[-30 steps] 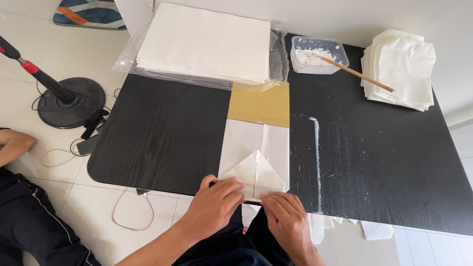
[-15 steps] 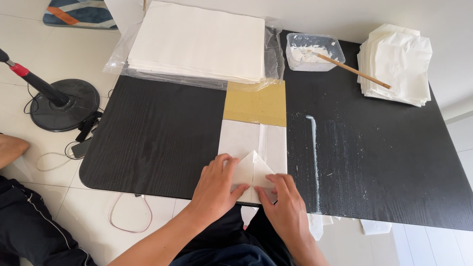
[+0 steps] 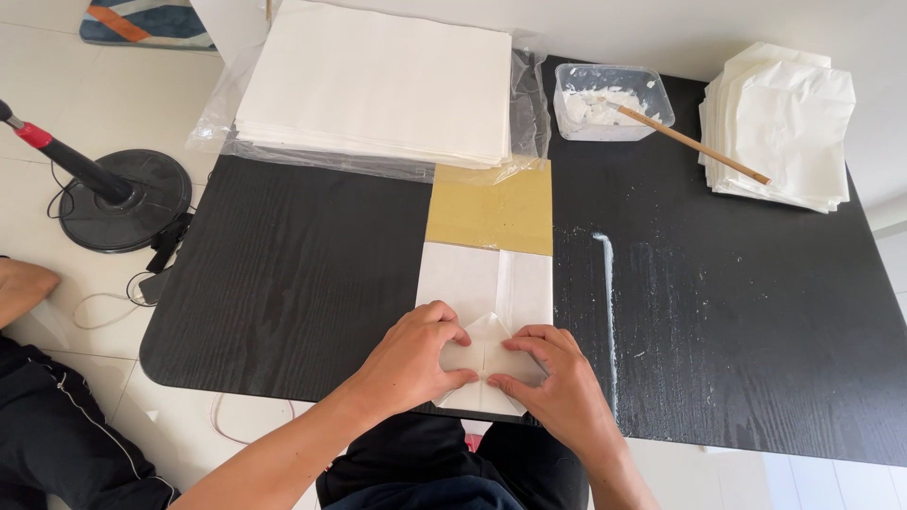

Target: Manually folding and gluing the bottom of a paper bag on a work surface.

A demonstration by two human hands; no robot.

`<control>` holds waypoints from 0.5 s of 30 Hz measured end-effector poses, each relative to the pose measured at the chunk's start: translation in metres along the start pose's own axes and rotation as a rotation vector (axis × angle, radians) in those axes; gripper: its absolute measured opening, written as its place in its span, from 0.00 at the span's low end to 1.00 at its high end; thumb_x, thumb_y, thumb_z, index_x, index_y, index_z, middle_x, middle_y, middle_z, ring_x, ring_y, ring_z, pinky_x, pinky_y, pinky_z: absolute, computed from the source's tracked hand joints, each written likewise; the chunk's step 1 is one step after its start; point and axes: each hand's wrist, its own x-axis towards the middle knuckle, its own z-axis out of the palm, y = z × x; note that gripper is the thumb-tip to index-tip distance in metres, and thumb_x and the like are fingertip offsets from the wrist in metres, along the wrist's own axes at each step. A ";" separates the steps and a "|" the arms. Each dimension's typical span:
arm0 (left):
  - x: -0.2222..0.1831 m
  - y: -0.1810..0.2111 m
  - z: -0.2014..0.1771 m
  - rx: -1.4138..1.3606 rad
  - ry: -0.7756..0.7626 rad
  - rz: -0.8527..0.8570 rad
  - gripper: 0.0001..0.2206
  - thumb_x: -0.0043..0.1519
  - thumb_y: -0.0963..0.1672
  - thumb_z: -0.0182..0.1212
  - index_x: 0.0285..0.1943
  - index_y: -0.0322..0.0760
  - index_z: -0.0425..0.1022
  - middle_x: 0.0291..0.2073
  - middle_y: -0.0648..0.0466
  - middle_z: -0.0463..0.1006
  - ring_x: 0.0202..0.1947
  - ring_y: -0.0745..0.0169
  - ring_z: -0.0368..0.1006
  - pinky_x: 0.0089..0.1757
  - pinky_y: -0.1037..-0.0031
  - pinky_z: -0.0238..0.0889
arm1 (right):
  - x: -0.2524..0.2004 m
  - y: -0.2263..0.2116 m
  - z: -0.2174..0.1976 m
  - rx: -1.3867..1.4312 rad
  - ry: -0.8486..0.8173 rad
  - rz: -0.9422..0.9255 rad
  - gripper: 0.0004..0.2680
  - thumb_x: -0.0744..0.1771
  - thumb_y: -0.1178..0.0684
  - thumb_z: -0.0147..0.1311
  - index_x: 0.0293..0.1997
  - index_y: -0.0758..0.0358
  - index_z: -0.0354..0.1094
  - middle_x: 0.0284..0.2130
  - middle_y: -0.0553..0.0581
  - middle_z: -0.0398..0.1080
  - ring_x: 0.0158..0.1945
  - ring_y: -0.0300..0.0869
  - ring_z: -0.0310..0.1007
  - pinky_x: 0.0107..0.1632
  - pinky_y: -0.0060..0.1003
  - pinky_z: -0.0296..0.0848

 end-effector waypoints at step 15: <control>-0.014 0.008 0.000 -0.065 0.134 0.174 0.17 0.50 0.44 0.73 0.47 0.32 0.81 0.51 0.59 0.79 0.50 0.62 0.68 0.54 0.71 0.59 | 0.001 0.005 -0.001 0.068 -0.008 -0.063 0.13 0.56 0.53 0.75 0.40 0.61 0.82 0.45 0.45 0.76 0.36 0.34 0.76 0.38 0.28 0.75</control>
